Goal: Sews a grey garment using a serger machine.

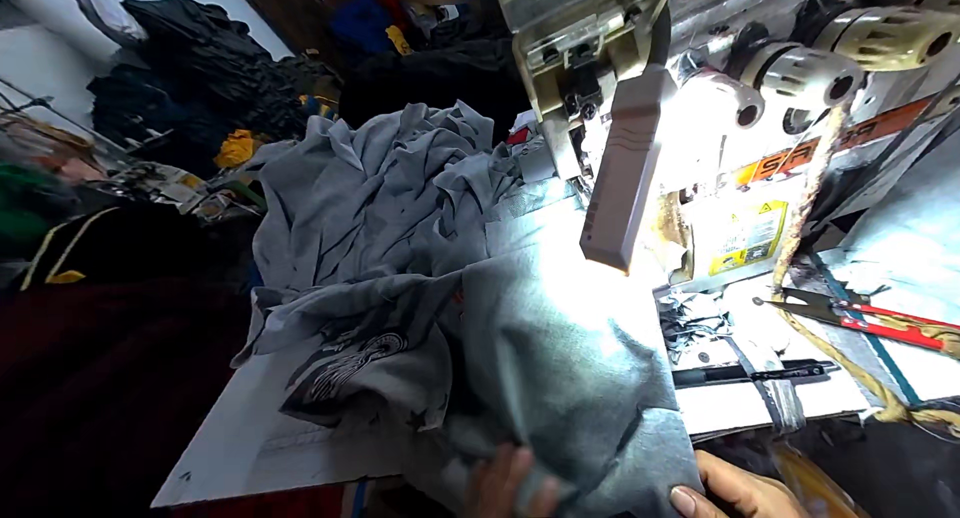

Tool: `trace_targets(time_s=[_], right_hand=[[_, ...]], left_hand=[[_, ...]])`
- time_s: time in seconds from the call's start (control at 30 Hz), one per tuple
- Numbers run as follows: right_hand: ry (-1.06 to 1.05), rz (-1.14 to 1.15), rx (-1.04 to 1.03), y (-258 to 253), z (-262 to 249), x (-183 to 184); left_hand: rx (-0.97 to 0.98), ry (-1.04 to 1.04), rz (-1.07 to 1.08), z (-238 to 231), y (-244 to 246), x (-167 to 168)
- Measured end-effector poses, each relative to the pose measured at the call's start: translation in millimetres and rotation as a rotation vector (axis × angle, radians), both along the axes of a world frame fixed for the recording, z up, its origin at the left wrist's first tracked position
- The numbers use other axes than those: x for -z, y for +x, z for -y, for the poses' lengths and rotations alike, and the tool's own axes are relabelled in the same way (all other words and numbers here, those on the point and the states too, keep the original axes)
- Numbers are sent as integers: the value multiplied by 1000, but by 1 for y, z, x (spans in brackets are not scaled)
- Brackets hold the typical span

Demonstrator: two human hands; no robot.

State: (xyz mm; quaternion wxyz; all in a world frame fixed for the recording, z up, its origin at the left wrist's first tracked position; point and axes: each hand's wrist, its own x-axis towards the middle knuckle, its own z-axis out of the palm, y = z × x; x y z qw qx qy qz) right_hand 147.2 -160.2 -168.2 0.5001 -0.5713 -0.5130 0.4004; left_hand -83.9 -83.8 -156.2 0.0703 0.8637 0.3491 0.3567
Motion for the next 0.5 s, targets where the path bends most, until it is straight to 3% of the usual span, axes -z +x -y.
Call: trace_targets(time_s=[0.17,0.27,0.4,0.5], right_hand=[[63,-48,-23,2,4,3],[64,-42,-14,2,4,3],[40,12,43,4,1,1],[15,21,58,8,0,1]], left_hand=[[-27,182,-309,-15,14,26],[21,129,-207,-26,10,19],[191,-131,-87,-35,0,-2],[249,-300,170,-46,-7,-16]])
